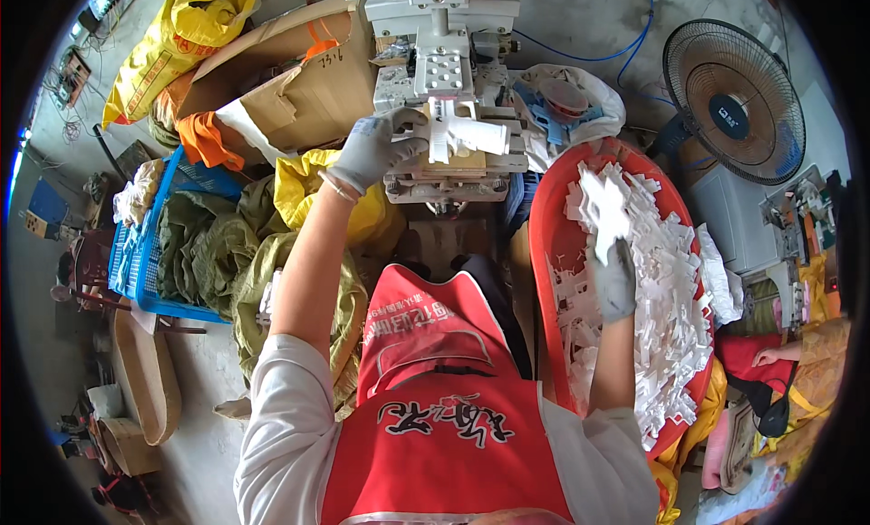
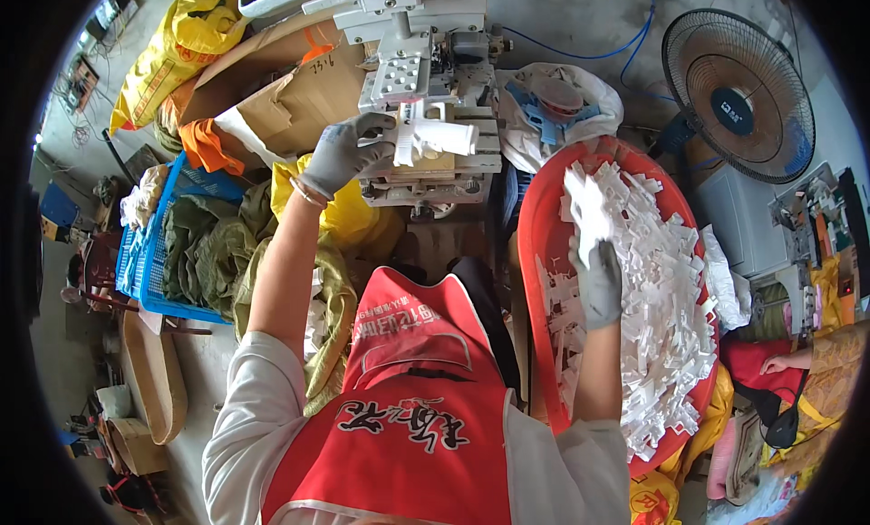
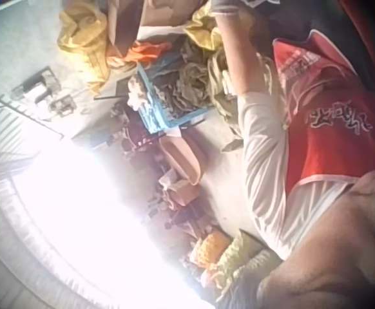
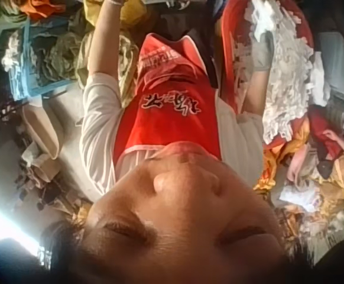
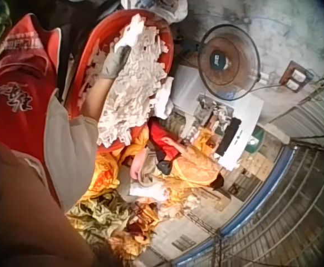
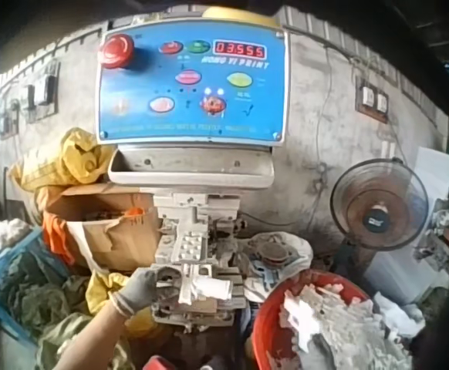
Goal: Operating an industrial machine to assemble or process white plastic components in a workshop.
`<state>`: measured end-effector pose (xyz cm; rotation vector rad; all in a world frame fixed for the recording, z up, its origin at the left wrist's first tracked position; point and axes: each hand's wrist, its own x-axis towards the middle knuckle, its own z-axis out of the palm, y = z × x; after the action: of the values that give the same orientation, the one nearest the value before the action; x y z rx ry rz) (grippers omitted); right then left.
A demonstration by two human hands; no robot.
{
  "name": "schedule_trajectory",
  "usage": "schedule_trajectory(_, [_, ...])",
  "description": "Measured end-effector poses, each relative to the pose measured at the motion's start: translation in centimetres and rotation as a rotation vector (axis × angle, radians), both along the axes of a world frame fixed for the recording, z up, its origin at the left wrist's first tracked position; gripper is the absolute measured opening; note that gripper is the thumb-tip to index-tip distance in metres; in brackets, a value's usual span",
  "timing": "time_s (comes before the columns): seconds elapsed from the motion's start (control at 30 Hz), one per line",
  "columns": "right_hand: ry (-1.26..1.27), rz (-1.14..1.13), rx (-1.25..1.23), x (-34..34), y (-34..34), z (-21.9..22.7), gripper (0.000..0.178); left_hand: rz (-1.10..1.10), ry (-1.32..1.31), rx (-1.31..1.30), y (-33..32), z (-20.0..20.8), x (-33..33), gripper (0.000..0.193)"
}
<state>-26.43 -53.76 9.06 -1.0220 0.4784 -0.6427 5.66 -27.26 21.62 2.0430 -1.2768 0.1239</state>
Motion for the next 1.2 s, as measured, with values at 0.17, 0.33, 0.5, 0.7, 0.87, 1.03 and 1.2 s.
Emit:
schedule_trajectory(0.17, [0.051, 0.146, -0.697, 8.8, 2.1, 7.2, 0.039, 0.166, 0.032, -0.161, 5.2, -2.2, -1.3, 0.035])
schedule_trajectory(0.33, [0.034, 0.12, -1.558, 16.4, 4.4, 9.8, 0.042, 0.444, 0.146, -0.214, 14.2, -6.7, -4.0, 0.028])
schedule_trajectory(0.5, [0.189, 0.252, -1.795, 17.7, 4.7, 10.8, 0.043, 0.632, 0.289, -0.174, 21.8, -9.6, -8.1, 0.028])
schedule_trajectory(0.7, [-0.007, 0.17, -1.631, 16.3, 1.7, 9.4, 0.032, 0.747, 0.354, -0.116, 25.3, -14.7, -9.2, 0.03])
schedule_trajectory(0.87, [0.429, 0.097, -1.189, 6.4, -2.4, 1.1, 0.025, 0.955, 0.442, 0.043, 30.0, -17.6, -11.1, 0.032])
schedule_trajectory(1.03, [1.068, 0.262, -1.002, -4.2, -5.2, -12.0, 0.044, 1.019, 0.442, -0.052, 33.6, -19.8, -11.3, 0.034])
schedule_trajectory(1.2, [1.177, 0.498, -0.93, -5.4, -3.5, -22.6, 0.037, 0.841, 0.388, 0.038, 31.1, -19.4, -10.3, 0.031])
